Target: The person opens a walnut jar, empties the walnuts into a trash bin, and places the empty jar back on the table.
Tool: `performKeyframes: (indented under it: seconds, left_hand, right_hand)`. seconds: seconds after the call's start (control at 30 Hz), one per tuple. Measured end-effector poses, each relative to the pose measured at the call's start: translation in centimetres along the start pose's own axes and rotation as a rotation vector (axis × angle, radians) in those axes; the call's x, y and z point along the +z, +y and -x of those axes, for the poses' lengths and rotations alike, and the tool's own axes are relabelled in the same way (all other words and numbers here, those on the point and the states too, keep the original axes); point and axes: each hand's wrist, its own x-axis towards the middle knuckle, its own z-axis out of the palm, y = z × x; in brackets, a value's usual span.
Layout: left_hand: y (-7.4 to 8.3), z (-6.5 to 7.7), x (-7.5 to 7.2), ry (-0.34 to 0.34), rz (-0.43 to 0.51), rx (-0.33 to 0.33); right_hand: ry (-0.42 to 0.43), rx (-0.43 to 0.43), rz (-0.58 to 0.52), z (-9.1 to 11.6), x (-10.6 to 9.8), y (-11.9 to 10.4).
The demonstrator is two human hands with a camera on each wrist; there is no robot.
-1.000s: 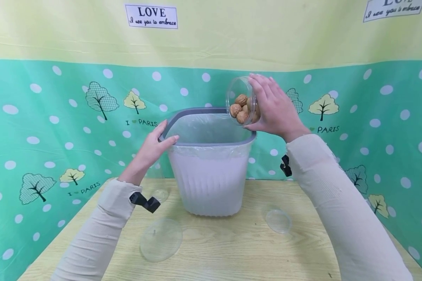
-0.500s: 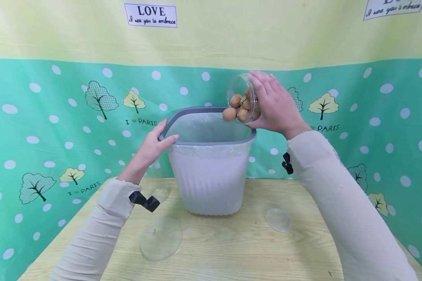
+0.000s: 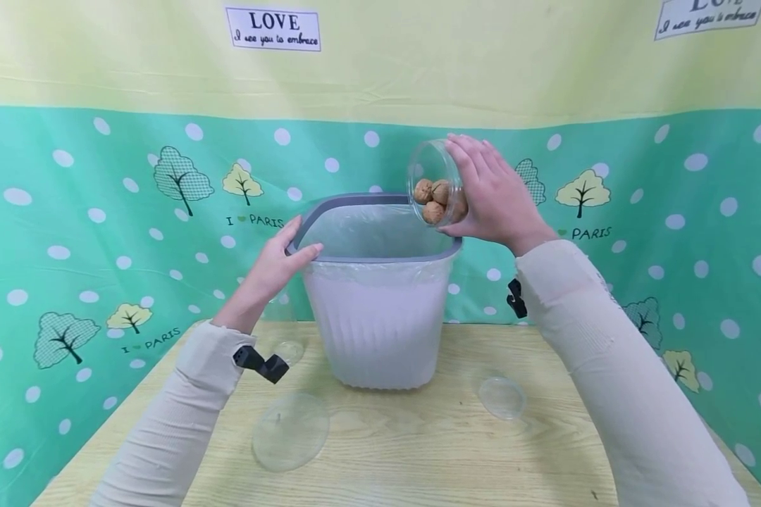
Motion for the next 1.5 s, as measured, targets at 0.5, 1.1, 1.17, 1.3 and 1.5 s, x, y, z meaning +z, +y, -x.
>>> performKeyframes:
  seconds: [0.5,1.1,1.17,1.3,1.5]
  left_hand:
    - [0.06,0.11,0.00,0.003,-0.008,-0.005]
    - [-0.26,-0.10,0.05,0.005,-0.008,0.008]
    - [-0.28,-0.12,0.06,0.005,-0.008,0.007]
    - [-0.26,-0.09,0.06,0.002,-0.011,0.002]
    - [-0.15,0.05,0.01,0.001,-0.008,0.000]
  right_hand:
    - [0.023,-0.014,-0.004,0.09,-0.21,0.30]
    - [-0.019,0.014,0.022,0.15,-0.38,0.24]
    - [-0.019,0.011,0.024,0.14,-0.35,0.24]
    - [-0.008,-0.001,0.021,0.13,-0.27,0.26]
    - [0.014,-0.030,0.020,0.00,-0.14,0.28]
